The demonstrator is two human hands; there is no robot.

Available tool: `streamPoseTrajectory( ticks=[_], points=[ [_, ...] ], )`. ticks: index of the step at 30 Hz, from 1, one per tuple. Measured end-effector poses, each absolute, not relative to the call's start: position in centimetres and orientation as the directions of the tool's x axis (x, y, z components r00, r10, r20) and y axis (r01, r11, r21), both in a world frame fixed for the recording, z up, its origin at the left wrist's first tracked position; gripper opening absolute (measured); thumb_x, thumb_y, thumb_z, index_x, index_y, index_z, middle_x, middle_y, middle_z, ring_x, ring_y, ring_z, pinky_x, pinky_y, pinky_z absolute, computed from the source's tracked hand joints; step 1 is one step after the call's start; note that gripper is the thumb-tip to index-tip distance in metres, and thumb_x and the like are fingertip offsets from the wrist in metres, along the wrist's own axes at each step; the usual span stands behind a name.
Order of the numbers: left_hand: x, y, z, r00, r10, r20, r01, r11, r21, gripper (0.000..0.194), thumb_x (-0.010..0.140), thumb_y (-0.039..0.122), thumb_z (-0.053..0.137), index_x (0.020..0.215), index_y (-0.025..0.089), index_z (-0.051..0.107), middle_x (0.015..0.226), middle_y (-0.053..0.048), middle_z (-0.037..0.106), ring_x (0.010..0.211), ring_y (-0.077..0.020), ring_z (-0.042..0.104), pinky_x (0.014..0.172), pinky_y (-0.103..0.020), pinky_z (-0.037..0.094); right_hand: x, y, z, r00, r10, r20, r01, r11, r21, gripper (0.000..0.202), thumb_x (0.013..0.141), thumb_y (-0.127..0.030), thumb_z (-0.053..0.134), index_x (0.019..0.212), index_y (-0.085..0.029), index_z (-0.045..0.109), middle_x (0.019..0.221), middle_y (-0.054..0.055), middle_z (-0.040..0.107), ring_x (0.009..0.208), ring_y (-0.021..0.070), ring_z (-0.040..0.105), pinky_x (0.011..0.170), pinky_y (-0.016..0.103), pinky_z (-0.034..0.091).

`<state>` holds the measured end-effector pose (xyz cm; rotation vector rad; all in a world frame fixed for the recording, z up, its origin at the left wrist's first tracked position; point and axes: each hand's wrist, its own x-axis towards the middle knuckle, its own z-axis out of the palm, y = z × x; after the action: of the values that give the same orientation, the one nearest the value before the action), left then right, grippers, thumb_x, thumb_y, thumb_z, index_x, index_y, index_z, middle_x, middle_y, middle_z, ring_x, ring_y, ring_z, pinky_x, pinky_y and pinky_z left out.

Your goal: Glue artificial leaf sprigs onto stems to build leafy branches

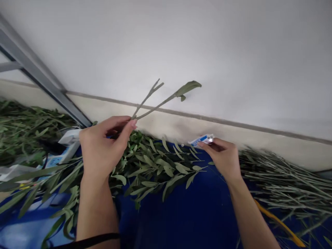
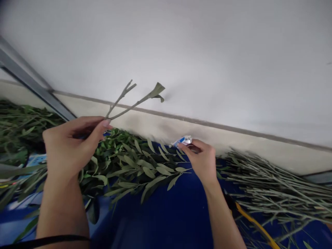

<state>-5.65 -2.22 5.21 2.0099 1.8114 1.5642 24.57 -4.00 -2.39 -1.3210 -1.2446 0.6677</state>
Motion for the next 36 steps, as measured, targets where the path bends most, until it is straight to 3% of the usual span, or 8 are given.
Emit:
streamPoseTrajectory(
  ticks=[5,10,16,24,30,36],
  points=[
    [-7.0,-2.8,5.6,-0.209,0.764,0.611,0.699,-0.321,0.64,0.021,0.091,0.043,0.072,0.097,0.024,0.079,0.083,-0.001,0.078,0.069,-0.0175,0.071,0.066,-0.031,0.057,20.6,0.4,-4.1,0.185,0.926,0.33,0.588,0.165,-0.792,0.025,0.085,-0.046,0.077,0.086,-0.021,0.082,0.085,0.008,0.083,0.085,0.031,0.078,0.076,0.037,0.058],
    [-8.0,-3.2,5.9,-0.169,0.798,0.578,0.645,-0.354,0.677,0.02,0.093,0.04,0.07,0.096,0.023,0.079,0.081,-0.002,0.077,0.064,-0.0165,0.068,0.061,-0.03,0.056,19.0,1.7,-6.0,0.053,0.956,0.289,0.694,0.173,-0.699,0.025,0.091,-0.041,0.067,0.078,-0.021,0.074,0.078,0.011,0.079,0.078,0.0324,0.075,0.072,0.038,0.051],
    [-8.8,-3.4,5.8,-0.193,0.796,0.574,0.625,-0.351,0.697,0.02,0.093,0.041,0.069,0.095,0.023,0.079,0.078,-0.001,0.076,0.061,-0.0151,0.065,0.06,-0.03,0.055,18.4,1.4,-8.0,0.027,0.959,0.282,0.768,0.16,-0.62,0.022,0.096,-0.035,0.055,0.089,-0.02,0.069,0.09,0.016,0.078,0.086,0.0346,0.073,0.076,0.04,0.048],
    [-8.6,-3.6,5.9,-0.183,0.796,0.577,0.604,-0.372,0.705,0.019,0.093,0.039,0.07,0.094,0.022,0.079,0.074,0.0,0.074,0.06,-0.0147,0.064,0.059,-0.029,0.053,18.3,1.1,-8.6,0.076,0.957,0.279,0.742,0.133,-0.657,0.025,0.096,-0.038,0.054,0.091,-0.019,0.07,0.091,0.016,0.079,0.087,0.0331,0.074,0.08,0.041,0.05],
    [-8.1,-3.4,5.6,-0.125,0.813,0.568,0.613,-0.387,0.689,0.017,0.091,0.038,0.073,0.091,0.023,0.079,0.075,0.0,0.075,0.064,-0.0167,0.069,0.058,-0.028,0.052,17.6,0.6,-9.5,0.223,0.936,0.273,0.654,0.064,-0.754,0.025,0.094,-0.036,0.059,0.104,-0.017,0.07,0.101,0.017,0.081,0.092,0.0309,0.078,0.086,0.042,0.056],
    [-8.0,-3.1,5.3,-0.107,0.82,0.562,0.617,-0.389,0.684,0.02,0.092,0.041,0.072,0.095,0.023,0.08,0.078,-0.002,0.078,0.069,-0.0185,0.073,0.062,-0.028,0.058,17.1,0.6,-9.4,0.265,0.927,0.265,0.632,0.04,-0.774,0.019,0.092,-0.036,0.062,0.096,-0.019,0.068,0.094,0.015,0.081,0.086,0.029,0.078,0.083,0.041,0.057]
  ],
)
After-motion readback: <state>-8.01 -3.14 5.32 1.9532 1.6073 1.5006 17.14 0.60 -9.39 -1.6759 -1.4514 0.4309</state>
